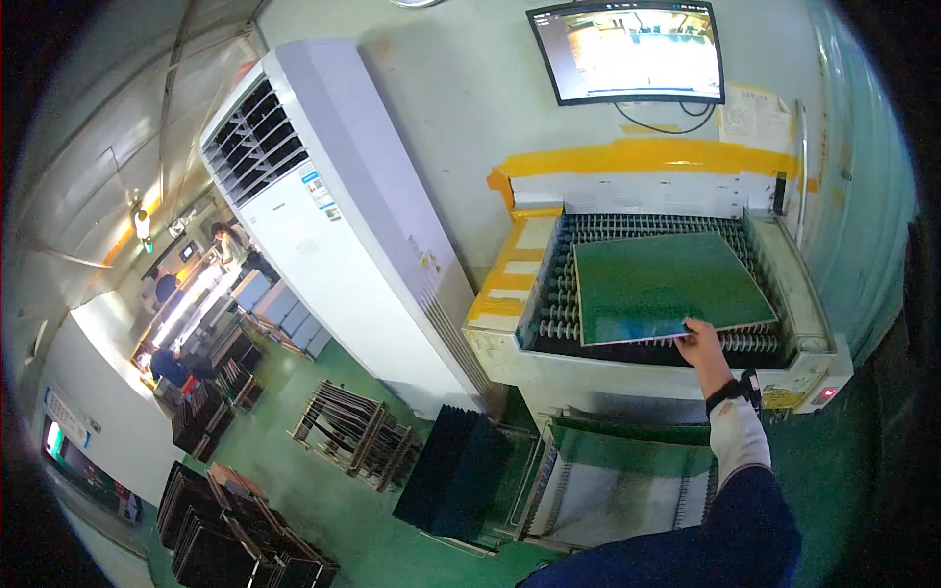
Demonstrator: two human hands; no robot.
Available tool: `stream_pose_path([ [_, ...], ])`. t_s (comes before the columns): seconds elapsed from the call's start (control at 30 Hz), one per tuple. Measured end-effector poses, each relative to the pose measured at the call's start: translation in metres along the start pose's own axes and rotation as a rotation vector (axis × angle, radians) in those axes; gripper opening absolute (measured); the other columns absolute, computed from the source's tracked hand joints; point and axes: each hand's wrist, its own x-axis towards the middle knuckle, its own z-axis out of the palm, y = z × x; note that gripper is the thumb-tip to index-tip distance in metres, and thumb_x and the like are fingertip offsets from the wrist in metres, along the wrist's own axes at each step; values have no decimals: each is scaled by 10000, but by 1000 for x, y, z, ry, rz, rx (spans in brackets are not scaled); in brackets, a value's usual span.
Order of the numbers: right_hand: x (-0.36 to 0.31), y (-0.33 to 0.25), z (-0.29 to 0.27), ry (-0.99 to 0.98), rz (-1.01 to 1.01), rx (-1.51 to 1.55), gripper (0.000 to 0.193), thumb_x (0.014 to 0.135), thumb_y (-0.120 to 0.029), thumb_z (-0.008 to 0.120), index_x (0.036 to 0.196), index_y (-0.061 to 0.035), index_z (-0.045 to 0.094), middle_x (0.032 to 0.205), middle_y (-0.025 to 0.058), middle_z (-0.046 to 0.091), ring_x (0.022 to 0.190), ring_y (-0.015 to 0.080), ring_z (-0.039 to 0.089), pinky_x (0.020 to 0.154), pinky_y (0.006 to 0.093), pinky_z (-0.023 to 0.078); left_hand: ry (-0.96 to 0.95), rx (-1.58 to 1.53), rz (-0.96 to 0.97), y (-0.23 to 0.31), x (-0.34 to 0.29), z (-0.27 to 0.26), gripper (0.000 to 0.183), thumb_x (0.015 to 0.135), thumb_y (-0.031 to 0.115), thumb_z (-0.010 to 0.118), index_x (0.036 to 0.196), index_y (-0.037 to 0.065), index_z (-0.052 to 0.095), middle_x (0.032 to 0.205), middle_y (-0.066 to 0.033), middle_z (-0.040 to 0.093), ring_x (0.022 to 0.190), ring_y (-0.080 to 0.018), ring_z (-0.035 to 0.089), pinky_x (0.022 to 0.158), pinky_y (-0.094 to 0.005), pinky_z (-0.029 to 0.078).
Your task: Transferring green and blue PCB panels between a conveyor machine and storage racks.
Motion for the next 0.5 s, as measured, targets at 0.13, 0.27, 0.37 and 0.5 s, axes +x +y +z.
stream_pose_path([
  [0.13,-11,-5,60,78,17,-81,200,841,-153,631,910,-30,490,897,114,506,851,251,533,805,393,494,26,-36,-11,6,-1,0,242,834,219,593,998,43,622,970,-79,602,848,-208,529,714,-353,449],
  [0.27,-6,-11,54,-304,385,-479,287,869,-292,586,862,-6,582,822,136,627,681,257,589,613,344,512,53,-116,-26,-3,-6,-1,242,834,217,595,1000,43,620,977,-77,599,855,-208,526,718,-351,447],
  [0.37,-11,4,52,-217,238,-634,330,866,-312,568,860,17,601,732,138,633,554,239,580,519,319,491,68,-189,-25,-10,-10,5,242,833,215,596,1002,43,619,982,-75,596,861,-208,523,721,-350,446],
  [0.5,15,-2,61,-246,-457,-1757,304,826,-297,606,984,-38,614,938,146,647,892,314,609,787,446,487,88,-310,-31,-32,-19,10,242,833,213,598,1005,43,617,989,-73,592,868,-208,519,726,-348,444],
])
